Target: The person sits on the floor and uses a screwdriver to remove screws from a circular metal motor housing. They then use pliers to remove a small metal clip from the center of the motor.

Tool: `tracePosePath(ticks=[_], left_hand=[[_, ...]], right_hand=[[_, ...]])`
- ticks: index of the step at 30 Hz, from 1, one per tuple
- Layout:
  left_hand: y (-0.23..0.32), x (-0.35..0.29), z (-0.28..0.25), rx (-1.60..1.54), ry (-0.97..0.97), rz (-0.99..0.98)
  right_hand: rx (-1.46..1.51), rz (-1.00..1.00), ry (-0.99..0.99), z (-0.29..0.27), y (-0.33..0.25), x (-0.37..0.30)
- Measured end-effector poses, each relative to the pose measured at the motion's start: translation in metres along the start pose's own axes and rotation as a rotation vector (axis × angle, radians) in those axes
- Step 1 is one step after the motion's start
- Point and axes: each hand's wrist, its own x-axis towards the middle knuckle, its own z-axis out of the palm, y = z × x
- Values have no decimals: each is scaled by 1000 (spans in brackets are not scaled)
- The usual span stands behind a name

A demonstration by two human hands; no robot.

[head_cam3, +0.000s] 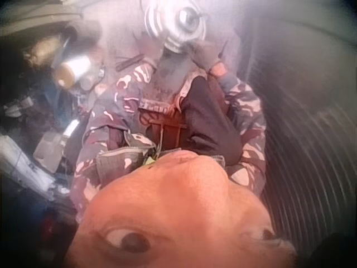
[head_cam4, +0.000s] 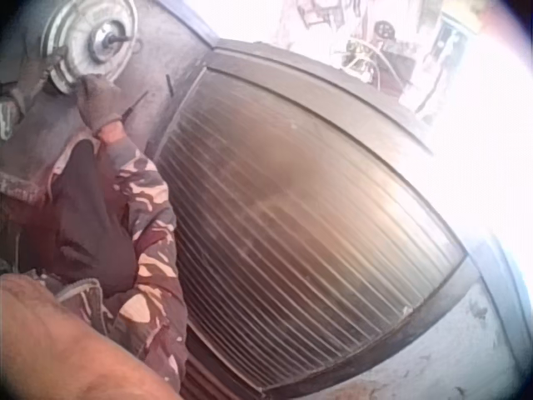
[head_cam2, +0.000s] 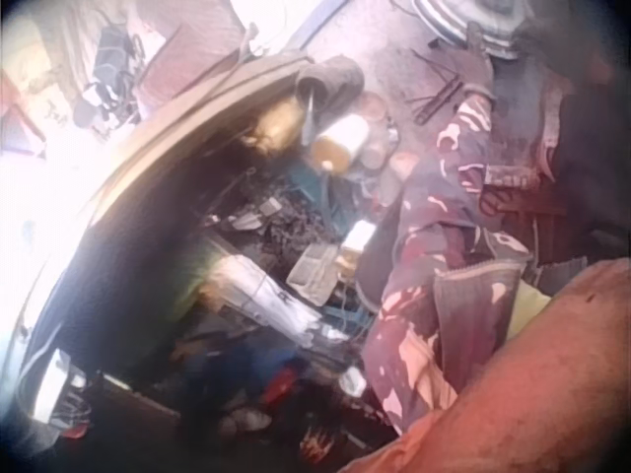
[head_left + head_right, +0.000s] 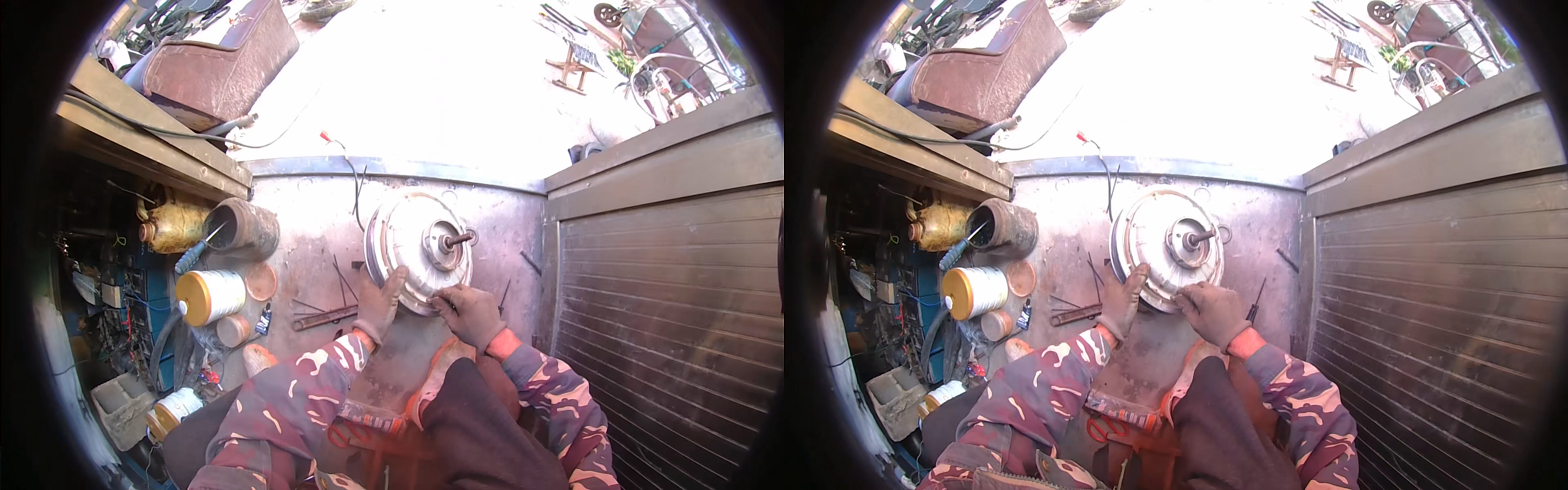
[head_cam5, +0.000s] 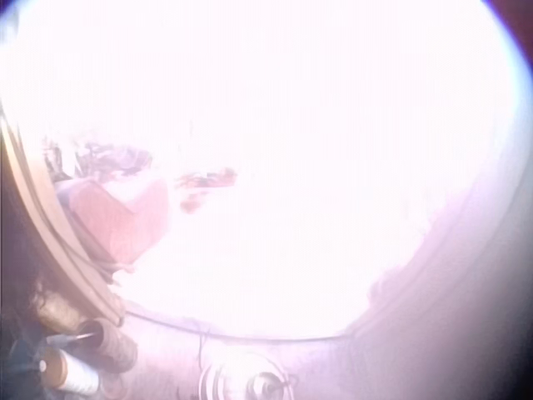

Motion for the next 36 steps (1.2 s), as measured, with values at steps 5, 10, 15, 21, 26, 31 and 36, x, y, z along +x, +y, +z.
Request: tracePosePath(ticks=[5, 10, 15, 21, 26, 31, 36], left_hand=[[-12, 0, -3, -17, -40, -31], [-4, 0, 0, -68, -55, -35], [-7, -6, 1, 283, 63, 184], [-8, -1, 0, -134, -76, -26], [5, -2, -1, -8, -69, 10], [9, -2, 1, -3, -38, 9], [10, -1, 2, -7, -37, 25]], right_hand=[[-52, -7, -14, -3, -1, -2], [-64, -69, 67, -4, -4, -1], [135, -44, 79, 0, -4, 0], [-20, 23, 43, 1, -5, -1], [13, 45, 21, -2, -7, 0], [-21, 42, 9, -2, -7, -2], [-8, 45, 12, -1, -6, -2]])
